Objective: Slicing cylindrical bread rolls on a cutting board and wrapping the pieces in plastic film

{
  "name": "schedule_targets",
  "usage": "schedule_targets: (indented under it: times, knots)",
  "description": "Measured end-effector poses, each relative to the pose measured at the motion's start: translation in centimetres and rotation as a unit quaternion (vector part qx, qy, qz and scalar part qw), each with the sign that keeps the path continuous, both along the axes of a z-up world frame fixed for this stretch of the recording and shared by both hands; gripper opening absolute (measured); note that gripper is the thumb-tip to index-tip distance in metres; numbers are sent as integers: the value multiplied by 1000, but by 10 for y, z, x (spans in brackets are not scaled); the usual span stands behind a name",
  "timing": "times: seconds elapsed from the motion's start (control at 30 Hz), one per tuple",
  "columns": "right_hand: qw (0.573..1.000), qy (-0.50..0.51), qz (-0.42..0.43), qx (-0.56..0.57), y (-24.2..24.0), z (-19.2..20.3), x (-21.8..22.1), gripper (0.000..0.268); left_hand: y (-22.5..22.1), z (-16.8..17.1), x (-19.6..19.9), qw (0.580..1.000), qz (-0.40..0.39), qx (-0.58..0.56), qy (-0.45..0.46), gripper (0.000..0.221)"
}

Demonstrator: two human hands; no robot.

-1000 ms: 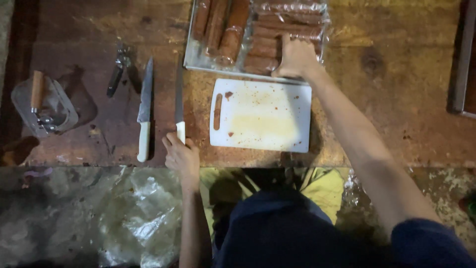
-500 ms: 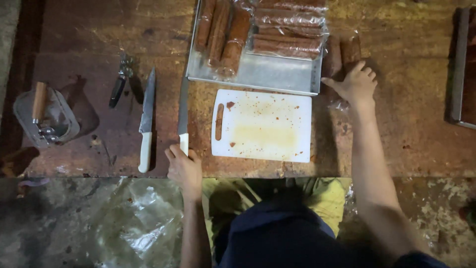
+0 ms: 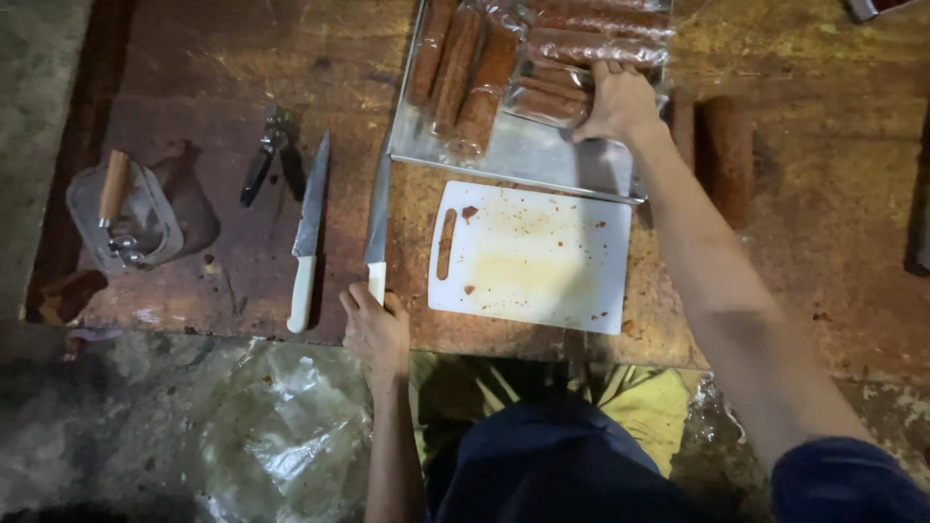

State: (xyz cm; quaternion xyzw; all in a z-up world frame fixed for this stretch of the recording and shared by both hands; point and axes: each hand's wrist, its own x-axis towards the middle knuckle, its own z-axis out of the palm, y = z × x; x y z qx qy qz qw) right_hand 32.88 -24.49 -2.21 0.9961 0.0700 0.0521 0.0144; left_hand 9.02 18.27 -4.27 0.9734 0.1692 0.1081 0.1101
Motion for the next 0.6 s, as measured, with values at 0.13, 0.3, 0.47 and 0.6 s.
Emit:
schedule_targets:
  times: [0.13,0.3,0.47,0.6]
  knots:
    - [981,153,-115,21,22,37,-32,100,3,-6,-4,1000,-1,8,-2,30]
    - [985,14,-131,113,-4,95,-94,81,3,-7,-4,1000,-17,-2,-26,27]
    - [885,-167,-375,221,-93,120,-150,81,1,0,-2,1000,-13,-5,-23,26]
    - [879,-144,-443,100,-175,4,-172,94,3,1,-4,997,-50,16,-49,21]
